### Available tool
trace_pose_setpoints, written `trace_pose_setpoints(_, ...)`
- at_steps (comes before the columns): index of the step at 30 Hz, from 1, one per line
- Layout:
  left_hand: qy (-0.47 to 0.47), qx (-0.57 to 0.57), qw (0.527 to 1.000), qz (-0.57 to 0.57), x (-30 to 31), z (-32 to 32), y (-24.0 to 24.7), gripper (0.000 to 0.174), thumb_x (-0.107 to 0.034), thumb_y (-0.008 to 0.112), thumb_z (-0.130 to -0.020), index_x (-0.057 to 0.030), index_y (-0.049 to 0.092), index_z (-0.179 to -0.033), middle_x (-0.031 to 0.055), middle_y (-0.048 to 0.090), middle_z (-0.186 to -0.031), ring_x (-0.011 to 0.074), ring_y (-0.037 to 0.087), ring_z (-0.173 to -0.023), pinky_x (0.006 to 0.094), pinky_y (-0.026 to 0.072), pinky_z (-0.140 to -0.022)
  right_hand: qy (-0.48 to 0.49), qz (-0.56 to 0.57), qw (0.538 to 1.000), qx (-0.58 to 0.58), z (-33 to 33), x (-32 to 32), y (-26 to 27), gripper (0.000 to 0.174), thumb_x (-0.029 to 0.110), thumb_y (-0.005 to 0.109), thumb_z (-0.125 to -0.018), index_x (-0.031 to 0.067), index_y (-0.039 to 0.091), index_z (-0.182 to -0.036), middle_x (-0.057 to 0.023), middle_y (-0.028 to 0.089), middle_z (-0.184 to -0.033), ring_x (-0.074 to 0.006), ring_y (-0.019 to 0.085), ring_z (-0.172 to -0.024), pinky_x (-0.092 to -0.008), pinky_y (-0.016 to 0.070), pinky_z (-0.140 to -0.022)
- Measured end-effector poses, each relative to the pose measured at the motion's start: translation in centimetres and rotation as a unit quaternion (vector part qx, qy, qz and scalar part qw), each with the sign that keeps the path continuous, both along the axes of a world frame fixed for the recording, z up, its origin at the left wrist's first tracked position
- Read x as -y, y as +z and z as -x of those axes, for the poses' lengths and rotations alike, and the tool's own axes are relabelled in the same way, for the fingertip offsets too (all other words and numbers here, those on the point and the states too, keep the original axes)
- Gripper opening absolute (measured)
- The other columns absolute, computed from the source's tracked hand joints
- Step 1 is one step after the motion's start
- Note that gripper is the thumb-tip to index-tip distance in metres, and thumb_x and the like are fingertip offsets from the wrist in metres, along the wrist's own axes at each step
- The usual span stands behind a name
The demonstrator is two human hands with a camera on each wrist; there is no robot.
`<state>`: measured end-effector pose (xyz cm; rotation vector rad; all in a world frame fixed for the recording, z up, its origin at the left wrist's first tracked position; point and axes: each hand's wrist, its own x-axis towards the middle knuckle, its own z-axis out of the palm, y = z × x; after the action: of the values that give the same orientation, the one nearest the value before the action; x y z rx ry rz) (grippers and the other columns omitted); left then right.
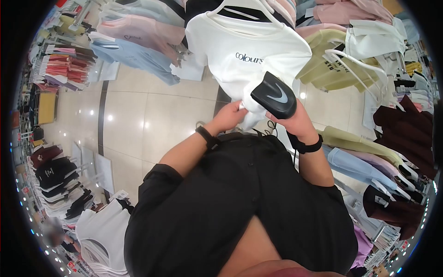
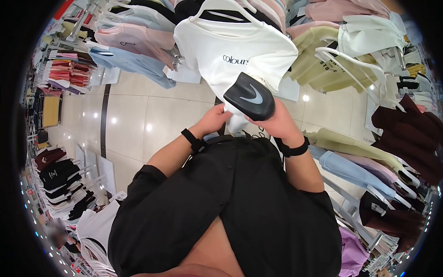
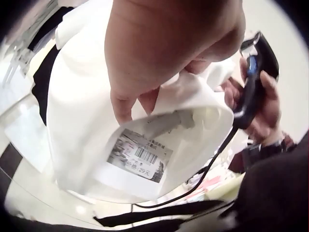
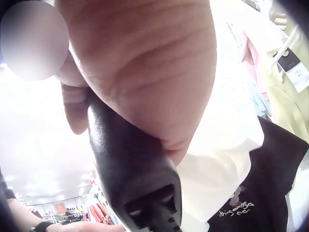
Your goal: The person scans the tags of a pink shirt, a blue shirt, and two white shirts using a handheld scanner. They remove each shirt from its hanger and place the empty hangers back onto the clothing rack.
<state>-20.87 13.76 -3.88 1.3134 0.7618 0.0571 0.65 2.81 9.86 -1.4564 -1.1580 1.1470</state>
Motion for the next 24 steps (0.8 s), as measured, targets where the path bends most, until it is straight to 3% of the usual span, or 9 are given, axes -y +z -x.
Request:
trace_pose_setpoints(3,0.161,0.108,0.956,0.219,-0.8,-0.2,0.8,0.043,-0.032,0.048,-0.113,-0.0037,0.054,-0.144,0.0092,0.067,-0.136,0.0209,0.066,-0.12,0.0386,0.0513,-0.105,-0.016,0.02,0.999,-0.019,-0.8,0.5,-0.9,0.045,0.009,0.087,-0.083,-0.0021,0.067,-0.122,-0.004,0.074,-0.107,-0.0096,0.062,-0.091,-0.0298,0.0532,-0.084)
trace_pose_setpoints(6,0.256,0.193,0.893,0.316,-1.5,0.0,3.7,0.048,-0.037,0.043,-0.114,-0.0024,0.05,-0.146,0.0077,0.066,-0.134,0.0213,0.066,-0.12,0.0362,0.0537,-0.099,-0.047,0.023,0.997,-0.064,-1.4,1.8,-1.5,0.05,0.007,0.088,-0.081,-0.0013,0.066,-0.125,-0.0035,0.073,-0.11,-0.0093,0.061,-0.097,-0.0289,0.0523,-0.088)
trace_pose_setpoints(7,0.241,0.209,0.888,0.332,-2.1,0.4,3.4,0.049,-0.035,0.044,-0.113,-0.0029,0.043,-0.151,0.009,0.061,-0.142,0.0231,0.064,-0.126,0.0391,0.0538,-0.103,-0.038,0.023,0.997,-0.056,-1.7,2.2,-1.5,0.05,0.007,0.088,-0.081,-0.0014,0.066,-0.125,-0.0036,0.073,-0.11,-0.0096,0.061,-0.096,-0.029,0.0522,-0.088)
trace_pose_setpoints(10,0.216,0.248,0.867,0.374,-3.0,1.2,5.0,0.047,-0.03,0.046,-0.112,-0.0025,0.044,-0.15,0.0107,0.062,-0.141,0.0237,0.064,-0.125,0.041,0.0531,-0.105,-0.016,0.026,0.999,-0.011,-1.5,3.2,-0.8,0.047,0.004,0.086,-0.08,-0.0012,0.067,-0.123,-0.0039,0.074,-0.108,-0.0102,0.062,-0.094,-0.0293,0.0523,-0.088)
trace_pose_setpoints(14,0.215,0.273,0.873,0.343,-3.3,1.5,5.8,0.046,-0.02,0.051,-0.108,-0.0013,0.044,-0.149,0.012,0.062,-0.14,0.0249,0.065,-0.125,0.0425,0.0528,-0.106,0.069,0.065,0.995,-0.041,-2.2,3.8,-2.3,0.047,-0.002,0.08,-0.085,-0.0016,0.063,-0.129,-0.0038,0.074,-0.107,-0.011,0.063,-0.089,-0.0303,0.0538,-0.081)
trace_pose_setpoints(18,0.214,0.287,0.887,0.29,-3.0,1.5,6.8,0.045,-0.009,0.056,-0.104,0.0003,0.044,-0.146,0.0146,0.062,-0.138,0.0268,0.065,-0.124,0.0428,0.0535,-0.106,0.079,0.056,0.994,0.051,-1.5,3.6,-2.0,0.037,0.004,0.085,-0.08,-0.002,0.071,-0.114,-0.0033,0.075,-0.096,-0.0105,0.062,-0.082,-0.0308,0.053,-0.077)
trace_pose_setpoints(19,0.21,0.292,0.891,0.277,-2.9,1.4,7.1,0.045,-0.004,0.057,-0.102,0.0008,0.044,-0.144,0.0159,0.062,-0.137,0.0276,0.065,-0.123,0.0427,0.0545,-0.105,0.083,0.081,0.99,0.076,-0.8,3.3,-0.1,0.035,0.009,0.082,-0.078,-0.0032,0.071,-0.109,-0.0149,0.077,-0.096,-0.0193,0.068,-0.084,-0.0355,0.0541,-0.084)
trace_pose_setpoints(22,0.268,0.29,0.88,0.263,-2.5,0.8,7.3,0.045,0.0,0.057,-0.101,0.0015,0.043,-0.144,0.0171,0.061,-0.137,0.0284,0.064,-0.123,0.0433,0.0546,-0.105,0.101,0.078,0.986,0.107,0.0,3.6,1.5,0.037,0.009,0.082,-0.078,-0.003,0.07,-0.111,-0.016,0.077,-0.097,-0.0237,0.071,-0.086,-0.0366,0.0545,-0.084)
trace_pose_setpoints(24,0.309,0.286,0.869,0.261,-2.5,0.5,7.0,0.044,-0.002,0.056,-0.102,0.0014,0.044,-0.145,0.0163,0.061,-0.138,0.0278,0.065,-0.123,0.044,0.0535,-0.106,0.109,0.065,0.982,0.137,0.2,3.8,2.4,0.04,0.014,0.082,-0.079,-0.0018,0.069,-0.114,-0.0191,0.076,-0.099,-0.0346,0.073,-0.09,-0.039,0.0551,-0.083)
